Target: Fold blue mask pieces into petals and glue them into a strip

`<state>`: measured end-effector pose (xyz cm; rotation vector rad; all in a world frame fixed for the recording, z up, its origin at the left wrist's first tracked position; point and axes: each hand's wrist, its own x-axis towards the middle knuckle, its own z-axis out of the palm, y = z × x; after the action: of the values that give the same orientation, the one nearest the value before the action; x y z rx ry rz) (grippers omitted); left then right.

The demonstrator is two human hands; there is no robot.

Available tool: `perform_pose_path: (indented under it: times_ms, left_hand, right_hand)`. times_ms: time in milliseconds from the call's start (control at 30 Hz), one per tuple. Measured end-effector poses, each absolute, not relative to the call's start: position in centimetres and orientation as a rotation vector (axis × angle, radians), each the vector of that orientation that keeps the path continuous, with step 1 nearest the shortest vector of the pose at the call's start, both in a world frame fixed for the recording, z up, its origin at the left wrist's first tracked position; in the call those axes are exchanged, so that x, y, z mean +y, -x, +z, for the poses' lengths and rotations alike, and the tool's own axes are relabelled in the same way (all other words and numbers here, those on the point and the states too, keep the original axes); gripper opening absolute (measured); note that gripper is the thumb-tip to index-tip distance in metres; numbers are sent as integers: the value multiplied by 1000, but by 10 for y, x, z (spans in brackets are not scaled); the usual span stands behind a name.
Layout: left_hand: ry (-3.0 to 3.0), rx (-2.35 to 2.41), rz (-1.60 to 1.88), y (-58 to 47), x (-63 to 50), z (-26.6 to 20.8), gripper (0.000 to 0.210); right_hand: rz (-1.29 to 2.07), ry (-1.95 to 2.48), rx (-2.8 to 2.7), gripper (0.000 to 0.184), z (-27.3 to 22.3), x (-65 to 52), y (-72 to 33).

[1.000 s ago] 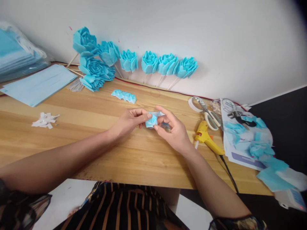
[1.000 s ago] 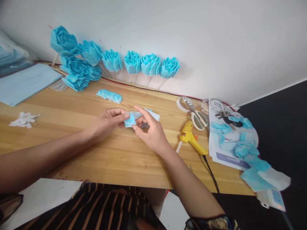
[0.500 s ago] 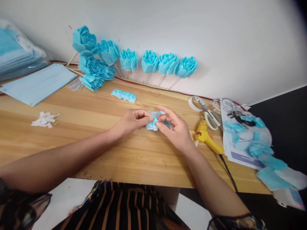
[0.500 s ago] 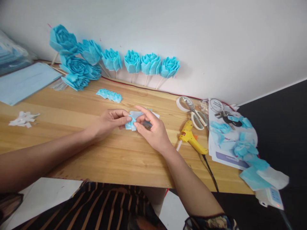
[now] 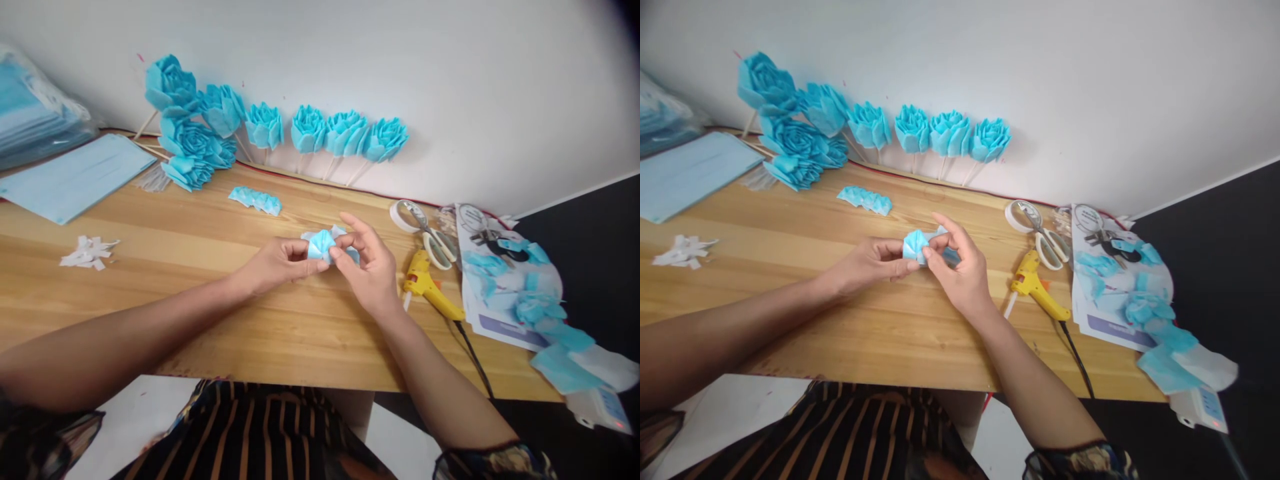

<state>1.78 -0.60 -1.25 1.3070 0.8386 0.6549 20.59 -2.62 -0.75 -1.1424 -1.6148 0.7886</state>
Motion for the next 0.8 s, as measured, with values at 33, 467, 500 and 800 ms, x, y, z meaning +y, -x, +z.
perform_pose_path:
  times_ms: [33,467,500,800]
  left_hand:
    - [-1298,843,657,-18,-6,-12,37]
    - [-1313,859,731,-16,-4,-12,30]
    - [-1315,857,726,-16,-4,-11,30]
    - [-1474,835,704,-17,-7,-14,29]
  right_hand:
    - [788,1137,-1618,47,-8,-26,-206]
    - [835,1148,-1585,42,-9,-27,-209]
    - [854,1155,-1576,41,-8,-28,-210]
    - [913,1129,-1632,48,-6,-27,-211]
